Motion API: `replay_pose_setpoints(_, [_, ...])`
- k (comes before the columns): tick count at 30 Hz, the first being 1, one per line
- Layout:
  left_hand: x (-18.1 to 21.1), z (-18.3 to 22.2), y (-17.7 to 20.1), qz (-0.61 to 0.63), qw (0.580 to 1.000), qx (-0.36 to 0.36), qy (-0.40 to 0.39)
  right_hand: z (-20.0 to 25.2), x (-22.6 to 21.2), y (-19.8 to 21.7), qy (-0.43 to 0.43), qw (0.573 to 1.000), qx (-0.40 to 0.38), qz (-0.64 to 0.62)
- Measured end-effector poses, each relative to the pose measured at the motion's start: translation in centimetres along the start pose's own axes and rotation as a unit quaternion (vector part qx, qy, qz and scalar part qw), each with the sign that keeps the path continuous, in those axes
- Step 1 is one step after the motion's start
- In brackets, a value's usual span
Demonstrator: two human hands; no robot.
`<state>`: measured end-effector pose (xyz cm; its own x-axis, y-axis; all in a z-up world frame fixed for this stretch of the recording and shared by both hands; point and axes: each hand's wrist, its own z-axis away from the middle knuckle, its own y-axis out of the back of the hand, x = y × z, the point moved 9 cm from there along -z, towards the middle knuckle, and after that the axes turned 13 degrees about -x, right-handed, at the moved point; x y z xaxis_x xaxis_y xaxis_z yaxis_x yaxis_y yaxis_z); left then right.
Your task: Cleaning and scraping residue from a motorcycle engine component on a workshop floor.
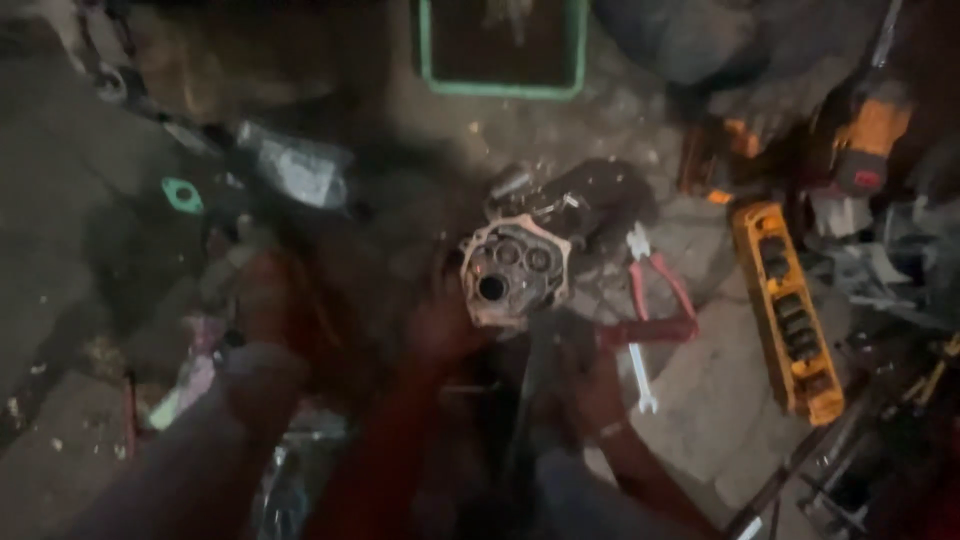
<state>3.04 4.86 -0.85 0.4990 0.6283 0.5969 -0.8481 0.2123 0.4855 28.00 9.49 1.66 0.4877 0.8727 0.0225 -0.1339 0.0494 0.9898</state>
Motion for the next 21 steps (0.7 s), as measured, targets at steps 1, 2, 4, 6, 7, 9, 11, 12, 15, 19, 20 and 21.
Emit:
replay_pose_setpoints(1, [0.0,-0.8,0.9,-0.004,1.000,0.009,0.000,-0.4,0.7,-0.8,0.003,1.000,0.010,0.000])
replay_pose_setpoints(2, [-0.2,-1.5,1.4,-0.013,1.000,0.001,0.007,-0.8,2.1,-2.2,-0.027,0.998,-0.006,-0.050])
replay_pose_setpoints(4, [-1.1,-0.2,0.0,-0.017,0.999,-0.028,0.028,1.7,1.9,-3.4,-0.057,0.991,-0.044,-0.111])
replay_pose_setpoints(6, [-0.6,0.5,-0.4,-0.015,1.000,0.011,-0.003,3.4,2.1,-3.9,-0.105,0.975,-0.086,-0.178])
replay_pose_setpoints(7, [-0.4,-0.2,-0.3,-0.017,1.000,0.013,-0.009,2.3,1.3,-3.0,-0.108,0.975,-0.081,-0.175])
replay_pose_setpoints(9, [0.4,-1.6,1.5,-0.013,0.995,0.084,-0.059,0.6,1.4,-6.1,-0.256,0.862,-0.250,-0.360])
replay_pose_setpoints(11, [-0.9,-2.7,1.1,-0.010,0.996,0.070,-0.051,0.5,3.5,-7.0,-0.188,0.910,-0.158,-0.334])
replay_pose_setpoints(12, [-2.1,-2.5,0.2,-0.006,0.998,0.046,-0.040,1.2,3.4,-6.4,-0.125,0.941,-0.070,-0.307])
replay_pose_setpoints(15, [-0.7,-0.2,-0.2,-0.022,0.997,0.058,-0.048,6.0,3.3,-8.0,-0.055,0.966,0.050,-0.248])
replay_pose_setpoints(19, [0.8,-0.1,2.7,-0.053,0.996,0.061,-0.040,1.2,2.8,-5.2,-0.190,0.937,-0.114,-0.270])
replay_pose_setpoints(20, [-0.3,-0.7,2.9,-0.057,0.997,0.048,-0.034,-1.6,1.7,0.4,-0.152,0.947,-0.048,-0.279])
replay_pose_setpoints(21, [-0.5,-0.6,1.3,-0.049,0.998,0.020,-0.033,-1.6,1.3,7.1,-0.125,0.952,0.005,-0.278])
